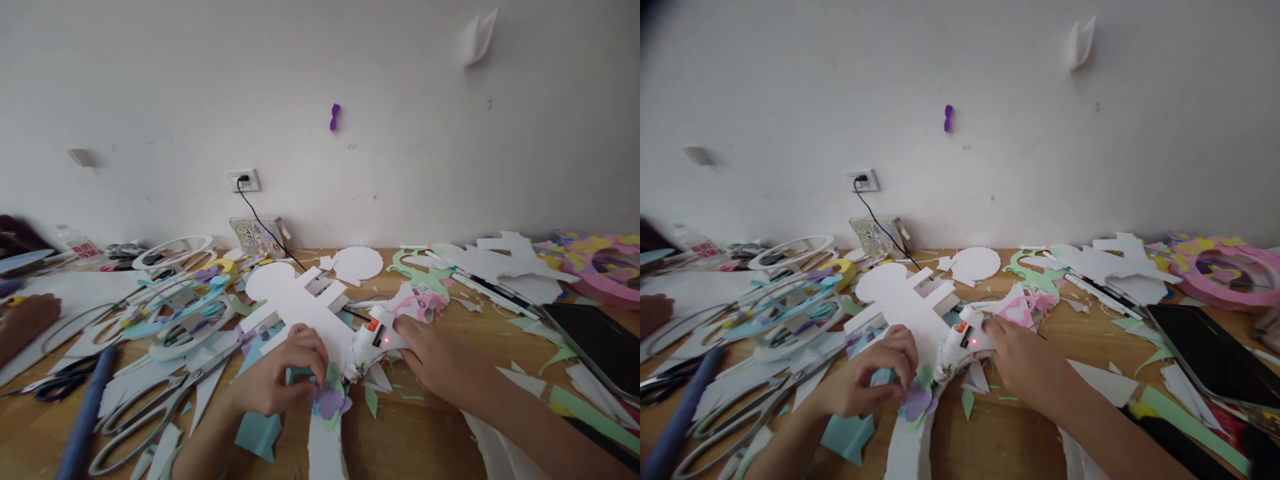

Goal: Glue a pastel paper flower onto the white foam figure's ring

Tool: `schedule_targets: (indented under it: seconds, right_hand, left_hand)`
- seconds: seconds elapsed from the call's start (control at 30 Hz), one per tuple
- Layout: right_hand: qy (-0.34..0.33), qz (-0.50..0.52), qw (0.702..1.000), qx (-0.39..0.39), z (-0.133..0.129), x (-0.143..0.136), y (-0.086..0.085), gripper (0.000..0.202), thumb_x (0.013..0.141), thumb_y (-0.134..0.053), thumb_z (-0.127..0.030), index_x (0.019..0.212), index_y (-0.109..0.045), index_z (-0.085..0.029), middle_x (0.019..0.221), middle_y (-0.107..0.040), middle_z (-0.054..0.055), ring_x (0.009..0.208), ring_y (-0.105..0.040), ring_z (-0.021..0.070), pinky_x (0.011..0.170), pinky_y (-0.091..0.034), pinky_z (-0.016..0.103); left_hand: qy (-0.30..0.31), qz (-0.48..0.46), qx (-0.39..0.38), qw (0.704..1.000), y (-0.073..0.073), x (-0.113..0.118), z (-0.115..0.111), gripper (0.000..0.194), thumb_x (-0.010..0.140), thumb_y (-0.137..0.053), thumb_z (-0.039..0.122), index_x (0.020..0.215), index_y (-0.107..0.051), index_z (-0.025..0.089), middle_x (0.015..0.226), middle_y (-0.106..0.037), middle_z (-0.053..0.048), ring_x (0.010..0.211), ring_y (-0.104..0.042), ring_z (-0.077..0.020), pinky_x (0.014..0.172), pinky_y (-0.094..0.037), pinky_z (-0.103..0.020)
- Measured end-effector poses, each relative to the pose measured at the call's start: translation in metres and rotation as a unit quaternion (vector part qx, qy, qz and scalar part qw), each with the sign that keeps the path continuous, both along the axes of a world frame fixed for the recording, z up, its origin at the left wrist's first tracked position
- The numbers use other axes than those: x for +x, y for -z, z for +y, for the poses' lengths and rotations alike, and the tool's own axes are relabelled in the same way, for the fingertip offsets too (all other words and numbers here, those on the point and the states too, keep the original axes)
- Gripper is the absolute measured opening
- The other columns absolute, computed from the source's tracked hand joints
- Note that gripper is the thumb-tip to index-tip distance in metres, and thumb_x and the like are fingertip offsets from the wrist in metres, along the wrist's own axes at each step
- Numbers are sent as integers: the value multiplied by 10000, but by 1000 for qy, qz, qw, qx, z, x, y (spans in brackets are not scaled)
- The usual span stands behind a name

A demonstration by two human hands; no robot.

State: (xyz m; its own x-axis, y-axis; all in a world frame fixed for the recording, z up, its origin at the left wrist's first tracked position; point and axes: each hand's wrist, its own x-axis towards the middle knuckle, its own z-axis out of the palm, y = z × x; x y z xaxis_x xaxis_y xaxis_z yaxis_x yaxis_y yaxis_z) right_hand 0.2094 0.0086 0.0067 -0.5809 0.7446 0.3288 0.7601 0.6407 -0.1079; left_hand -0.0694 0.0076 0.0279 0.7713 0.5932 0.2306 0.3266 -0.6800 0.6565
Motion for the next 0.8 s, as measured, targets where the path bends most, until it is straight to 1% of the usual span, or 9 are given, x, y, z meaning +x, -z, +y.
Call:
schedule_targets:
  seconds: [0.1,0.2,0.33,0.43,0.5,0.6,0.7,0.8]
  right_hand:
    - [-1,-15,1000,8,-1,-2,-3,280,817,-392,-44,991,-564,-179,950,-671,114,831,-641,233,726,-506,319]
    - [7,-6,1000,-8,-1,-1,-3,257,826,-408,-48,990,-563,-169,920,-668,113,791,-639,234,684,-505,315]
    - [2,15,1000,-6,0,1,0,245,832,-435,-43,989,-574,-169,914,-660,105,792,-641,237,670,-495,311]
    - [6,17,1000,-9,0,0,1,227,828,-473,-41,991,-584,-154,897,-659,102,786,-649,235,662,-492,302]
    - [15,24,999,-28,0,-1,0,206,826,-523,-81,1014,-581,-145,913,-661,104,792,-658,241,657,-501,306]
    - [24,34,998,-48,0,-1,1,247,820,-575,-156,1066,-565,-140,970,-660,116,829,-666,265,676,-525,343]
    - [30,18,997,-64,0,0,1,238,835,-531,-133,1071,-556,-149,1004,-660,117,847,-667,260,678,-536,353]
    - [25,-18,998,-57,0,1,2,198,849,-489,-87,1009,-573,-169,993,-667,106,858,-664,247,699,-531,338]
  left_hand:
    - [-6,20,-3,1000,1,0,-1,328,913,-471,431,720,-609,204,840,-648,-59,816,-563,-195,875,-350,-397]
    - [-7,27,2,1000,3,1,-1,271,894,-511,386,718,-611,206,877,-653,-57,842,-563,-199,888,-343,-395]
    - [2,12,15,1000,4,2,-2,201,854,-575,327,703,-639,211,872,-654,-48,830,-568,-190,869,-340,-385]
    - [11,8,15,1000,2,2,-3,193,843,-603,321,692,-662,215,847,-658,-44,817,-569,-189,844,-346,-381]
    - [13,12,12,1000,1,3,-4,215,845,-612,349,685,-664,216,828,-656,-45,803,-565,-192,836,-354,-381]
    - [12,17,10,1000,1,3,-4,235,854,-602,373,691,-660,214,810,-647,-48,785,-562,-193,827,-369,-377]
    - [14,3,9,1000,2,3,-3,229,864,-581,341,694,-657,208,785,-641,-47,766,-562,-181,812,-391,-360]
    - [10,-18,-3,1000,4,3,-3,214,852,-599,321,690,-666,199,771,-640,-48,755,-563,-171,776,-416,-332]
